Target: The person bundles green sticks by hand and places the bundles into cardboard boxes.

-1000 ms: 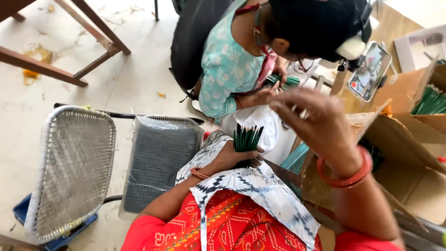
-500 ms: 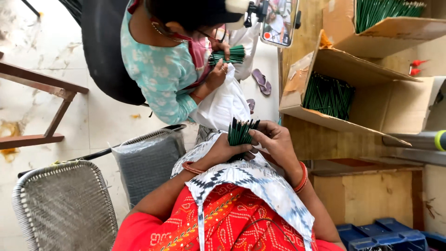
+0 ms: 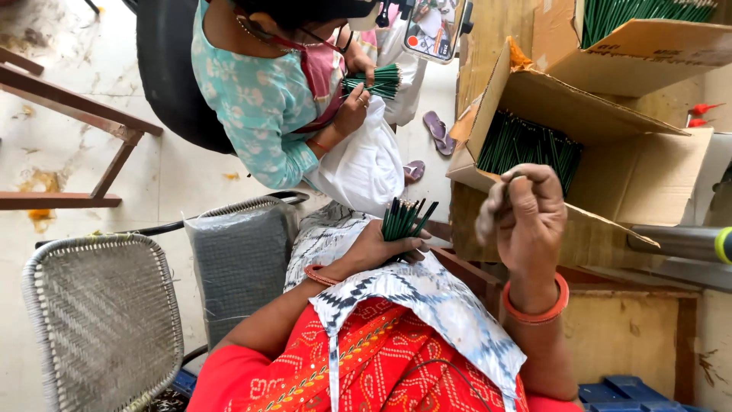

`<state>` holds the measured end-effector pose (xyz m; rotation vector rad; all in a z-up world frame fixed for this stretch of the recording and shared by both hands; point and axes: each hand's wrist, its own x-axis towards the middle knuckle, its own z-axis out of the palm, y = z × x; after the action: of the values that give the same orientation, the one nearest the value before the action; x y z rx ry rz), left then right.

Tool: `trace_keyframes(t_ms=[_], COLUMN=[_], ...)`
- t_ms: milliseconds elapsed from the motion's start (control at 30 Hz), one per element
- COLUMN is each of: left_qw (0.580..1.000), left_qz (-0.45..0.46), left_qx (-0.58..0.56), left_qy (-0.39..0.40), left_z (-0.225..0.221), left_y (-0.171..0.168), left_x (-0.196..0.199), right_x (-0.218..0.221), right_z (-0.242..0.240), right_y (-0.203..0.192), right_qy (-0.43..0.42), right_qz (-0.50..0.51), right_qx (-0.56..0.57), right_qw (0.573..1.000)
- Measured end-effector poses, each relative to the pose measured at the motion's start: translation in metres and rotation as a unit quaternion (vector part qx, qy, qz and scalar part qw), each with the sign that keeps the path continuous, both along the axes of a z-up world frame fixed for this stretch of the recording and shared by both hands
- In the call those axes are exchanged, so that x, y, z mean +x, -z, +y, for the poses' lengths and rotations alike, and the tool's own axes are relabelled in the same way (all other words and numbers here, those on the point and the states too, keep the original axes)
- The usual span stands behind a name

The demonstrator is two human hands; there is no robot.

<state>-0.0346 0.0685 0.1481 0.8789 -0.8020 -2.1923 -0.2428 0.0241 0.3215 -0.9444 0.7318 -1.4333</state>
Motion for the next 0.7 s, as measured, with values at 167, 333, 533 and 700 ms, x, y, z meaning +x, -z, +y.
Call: trace_keyframes(t_ms=[167,333,533,700], left_qw=[0.999,0.998,0.998,0.998], left_qz=[0.01,0.032,-0.023,0.055], left_qx=[-0.034,-0.038,-0.052,0.025], left_qy=[-0.031,-0.039,-0.005,-0.032], left_z=[0.005,0.014,0.024,0.018], left_y=[-0.015,-0.023,0.001,-0.01], left_x=[-0.015,-0.03,-0.042,-0.037], right_x=[-0.013,-0.012,-0.024,-0.02], right_z=[0.028,0.035,0.041,0.041], right_y=[0.054,0.039,0.065,0.09], right_qy=[-0.079,-0.071,-0.096,-0.064], right_qz=[0.186,0.219,0.349,0.25], right_qx=[0.145,0.195,0.169,0.184], right_qw=[0.969,0.953,0.917,0.948])
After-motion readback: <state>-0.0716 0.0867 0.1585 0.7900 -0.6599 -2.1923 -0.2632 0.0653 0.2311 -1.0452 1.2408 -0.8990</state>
